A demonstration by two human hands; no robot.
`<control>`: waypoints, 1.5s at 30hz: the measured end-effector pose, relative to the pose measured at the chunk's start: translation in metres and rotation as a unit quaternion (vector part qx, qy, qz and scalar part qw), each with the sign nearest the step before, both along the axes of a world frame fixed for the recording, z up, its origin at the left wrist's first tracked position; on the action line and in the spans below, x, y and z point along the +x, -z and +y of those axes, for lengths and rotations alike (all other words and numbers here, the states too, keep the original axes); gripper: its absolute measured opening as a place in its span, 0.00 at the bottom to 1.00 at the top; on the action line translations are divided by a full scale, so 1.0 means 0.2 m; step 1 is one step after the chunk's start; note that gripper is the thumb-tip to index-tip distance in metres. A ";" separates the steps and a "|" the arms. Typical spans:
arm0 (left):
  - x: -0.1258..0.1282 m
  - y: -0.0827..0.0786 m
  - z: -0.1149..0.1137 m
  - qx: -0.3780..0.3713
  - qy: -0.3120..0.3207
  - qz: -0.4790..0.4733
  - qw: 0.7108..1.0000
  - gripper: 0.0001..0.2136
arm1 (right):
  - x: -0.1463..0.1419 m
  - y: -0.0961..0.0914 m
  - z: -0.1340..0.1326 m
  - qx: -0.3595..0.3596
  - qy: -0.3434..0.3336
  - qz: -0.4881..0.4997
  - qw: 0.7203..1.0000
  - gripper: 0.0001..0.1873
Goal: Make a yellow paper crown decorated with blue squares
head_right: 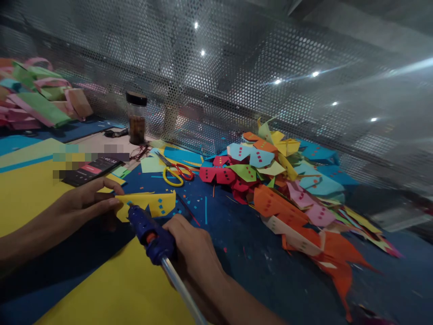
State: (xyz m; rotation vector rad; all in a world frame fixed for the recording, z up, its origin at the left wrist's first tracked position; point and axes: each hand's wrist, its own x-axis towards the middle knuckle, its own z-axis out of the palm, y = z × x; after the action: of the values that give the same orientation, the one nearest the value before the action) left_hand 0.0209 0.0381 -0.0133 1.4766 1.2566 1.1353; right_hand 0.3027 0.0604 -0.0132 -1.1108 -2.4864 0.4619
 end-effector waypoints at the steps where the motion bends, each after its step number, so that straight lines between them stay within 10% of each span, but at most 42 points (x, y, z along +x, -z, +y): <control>1: 0.00 0.00 0.00 0.000 0.002 -0.005 1.000 0.14 | 0.00 0.00 0.00 0.002 0.000 0.000 1.000 0.06; 45: 0.01 -0.02 0.00 -0.016 -0.013 -0.016 1.000 0.13 | -0.01 -0.03 -0.02 0.017 -0.012 0.021 1.000 0.06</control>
State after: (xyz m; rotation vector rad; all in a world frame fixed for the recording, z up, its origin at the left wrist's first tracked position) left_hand 0.0223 0.0377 -0.0093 1.4173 1.2690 1.1470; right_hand 0.3015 0.0570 -0.0066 -1.0486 -2.4635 0.4427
